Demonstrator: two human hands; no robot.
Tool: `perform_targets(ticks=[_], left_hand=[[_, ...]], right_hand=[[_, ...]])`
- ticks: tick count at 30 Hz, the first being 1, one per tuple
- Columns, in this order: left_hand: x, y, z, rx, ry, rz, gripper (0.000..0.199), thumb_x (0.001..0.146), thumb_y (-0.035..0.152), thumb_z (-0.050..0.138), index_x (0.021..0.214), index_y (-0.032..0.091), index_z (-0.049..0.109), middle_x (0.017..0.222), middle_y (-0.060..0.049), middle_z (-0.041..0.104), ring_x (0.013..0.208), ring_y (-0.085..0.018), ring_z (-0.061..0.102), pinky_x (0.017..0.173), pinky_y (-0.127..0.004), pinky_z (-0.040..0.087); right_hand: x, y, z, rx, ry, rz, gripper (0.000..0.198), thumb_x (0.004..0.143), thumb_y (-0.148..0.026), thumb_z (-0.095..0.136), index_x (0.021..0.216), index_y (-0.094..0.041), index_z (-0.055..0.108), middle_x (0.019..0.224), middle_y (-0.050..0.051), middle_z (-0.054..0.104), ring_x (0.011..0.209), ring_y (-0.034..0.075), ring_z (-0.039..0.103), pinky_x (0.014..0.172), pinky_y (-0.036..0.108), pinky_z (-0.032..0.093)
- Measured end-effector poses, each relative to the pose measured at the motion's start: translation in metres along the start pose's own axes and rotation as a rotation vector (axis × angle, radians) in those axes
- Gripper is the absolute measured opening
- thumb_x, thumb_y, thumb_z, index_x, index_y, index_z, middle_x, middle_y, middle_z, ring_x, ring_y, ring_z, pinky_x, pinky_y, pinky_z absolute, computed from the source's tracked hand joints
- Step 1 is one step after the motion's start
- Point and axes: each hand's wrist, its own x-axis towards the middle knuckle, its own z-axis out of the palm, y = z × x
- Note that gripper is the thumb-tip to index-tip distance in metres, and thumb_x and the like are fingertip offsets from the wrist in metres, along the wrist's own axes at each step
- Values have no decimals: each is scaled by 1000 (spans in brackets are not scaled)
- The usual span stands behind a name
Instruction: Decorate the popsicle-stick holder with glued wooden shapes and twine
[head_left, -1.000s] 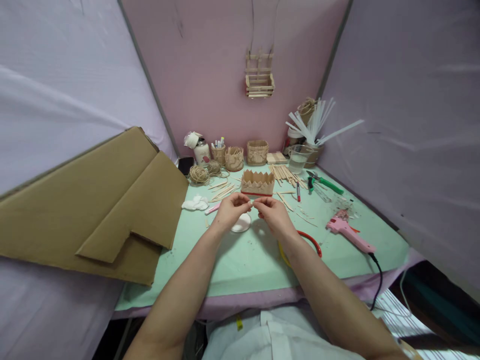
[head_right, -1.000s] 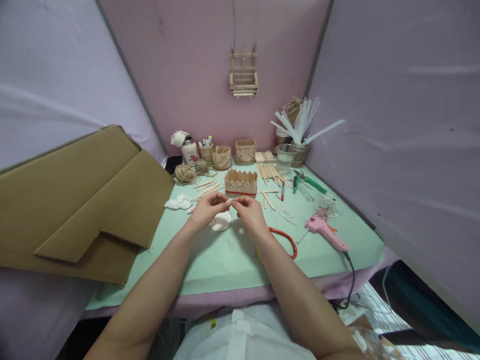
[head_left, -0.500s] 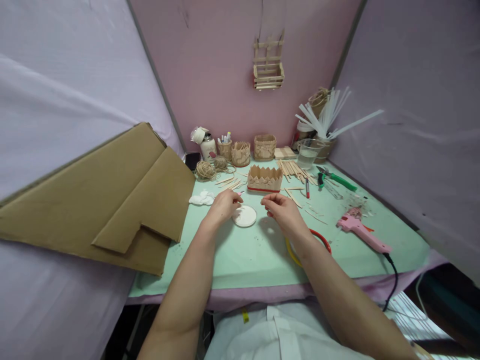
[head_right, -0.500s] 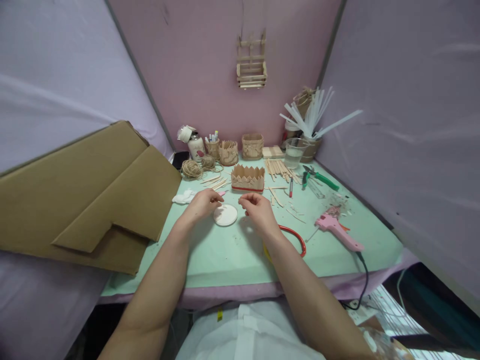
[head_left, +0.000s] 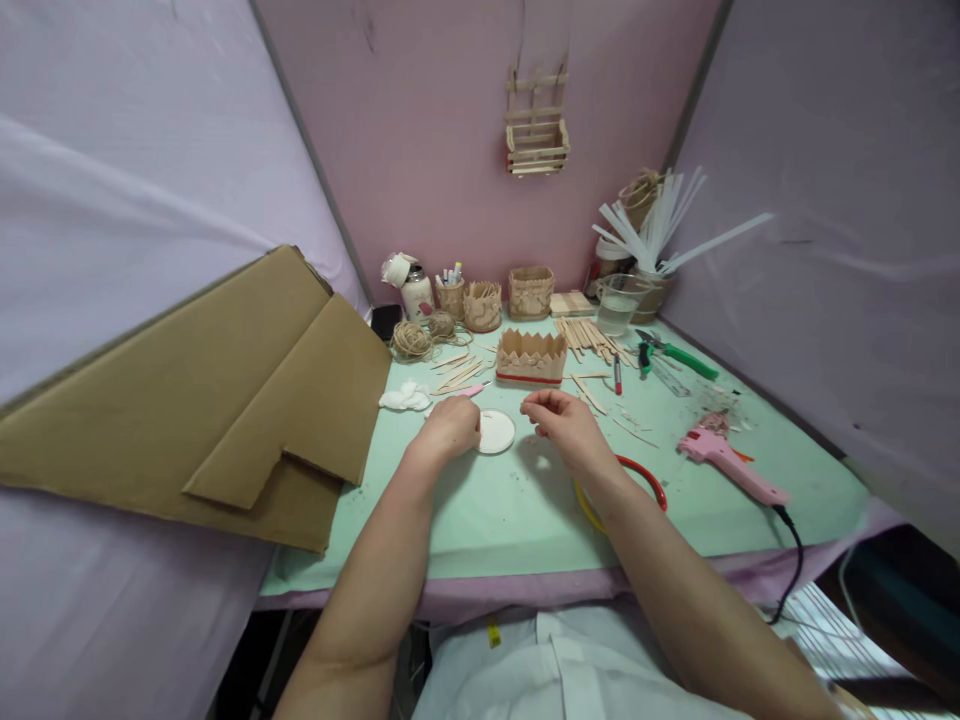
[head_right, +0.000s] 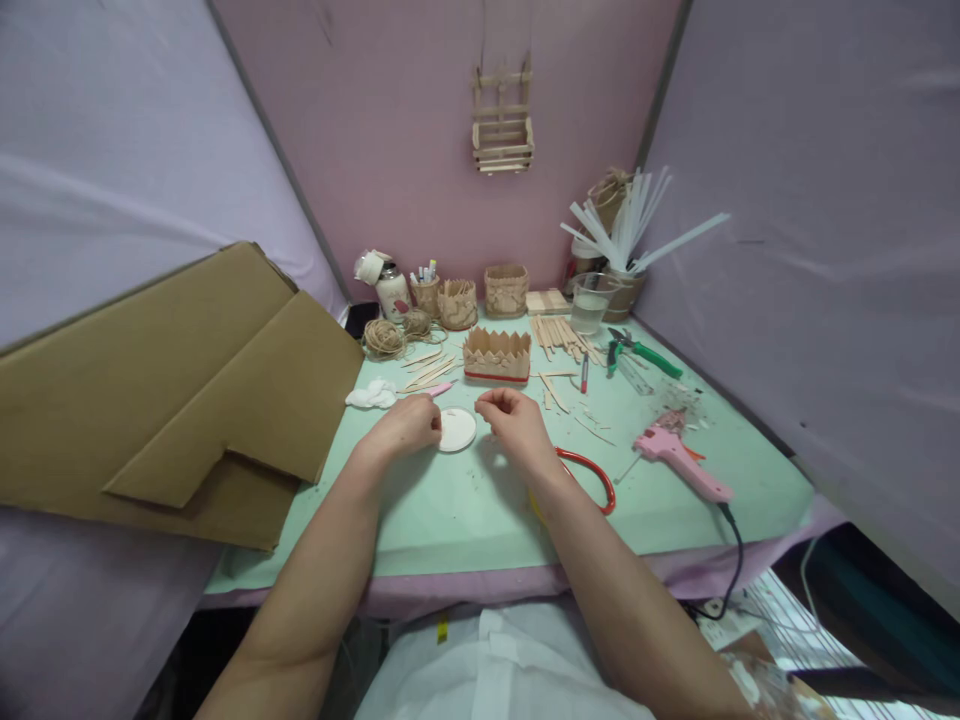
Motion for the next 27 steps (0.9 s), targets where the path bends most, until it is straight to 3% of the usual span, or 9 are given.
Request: perform_targets(ticks=[3, 6, 9, 12, 17, 27], left_hand=[[-1, 0, -4, -177, 54, 15, 13, 65, 13, 58, 66, 14, 71, 80, -12, 69, 86, -24, 63, 74, -29, 43], [-4, 3, -11, -635, 88, 70, 11, 69, 21, 59, 71, 16, 68, 78, -6, 66, 79, -18, 61, 70, -27, 43], [-6, 8, -16, -1232, -40, 57, 14, 71, 27, 66, 76, 15, 64, 77, -4, 64, 71, -13, 60, 66, -25, 44], [-5, 11, -17, -1607, -156, -5, 22, 68, 28, 74, 76, 14, 60, 77, -4, 64, 66, -9, 60, 63, -22, 46], [-2, 13, -14, -1816, -204, -19, 27, 66, 22, 78, 83, 14, 59, 74, -1, 62, 61, -6, 59, 57, -16, 44], [-2, 14, -11, -1881, -189, 67, 29, 67, 21, 79, 90, 14, 62, 76, -2, 61, 63, -7, 58, 57, -17, 44]], right_hand=[[0, 1, 0, 10, 2, 3, 16, 67, -34, 68, 73, -20, 65, 68, -1, 59, 61, 12, 48, 54, 25, 38], [-1, 0, -1, 22, -7, 0, 16, 67, -34, 69, 73, -20, 64, 67, -1, 59, 62, 12, 49, 55, 25, 37], [-2, -3, -2, 29, -13, -36, 17, 67, -35, 69, 74, -20, 64, 66, -2, 59, 62, 12, 49, 57, 26, 37], [-4, -8, -3, 54, -18, -84, 19, 68, -36, 69, 75, -19, 64, 68, -2, 59, 59, 11, 47, 57, 26, 37], [-8, -14, -2, 73, -27, -106, 18, 69, -35, 69, 76, -19, 63, 69, -1, 60, 59, 11, 46, 58, 26, 37], [-12, -20, -1, 104, -19, -102, 19, 68, -36, 69, 76, -19, 63, 69, -1, 60, 59, 11, 46, 58, 27, 37]])
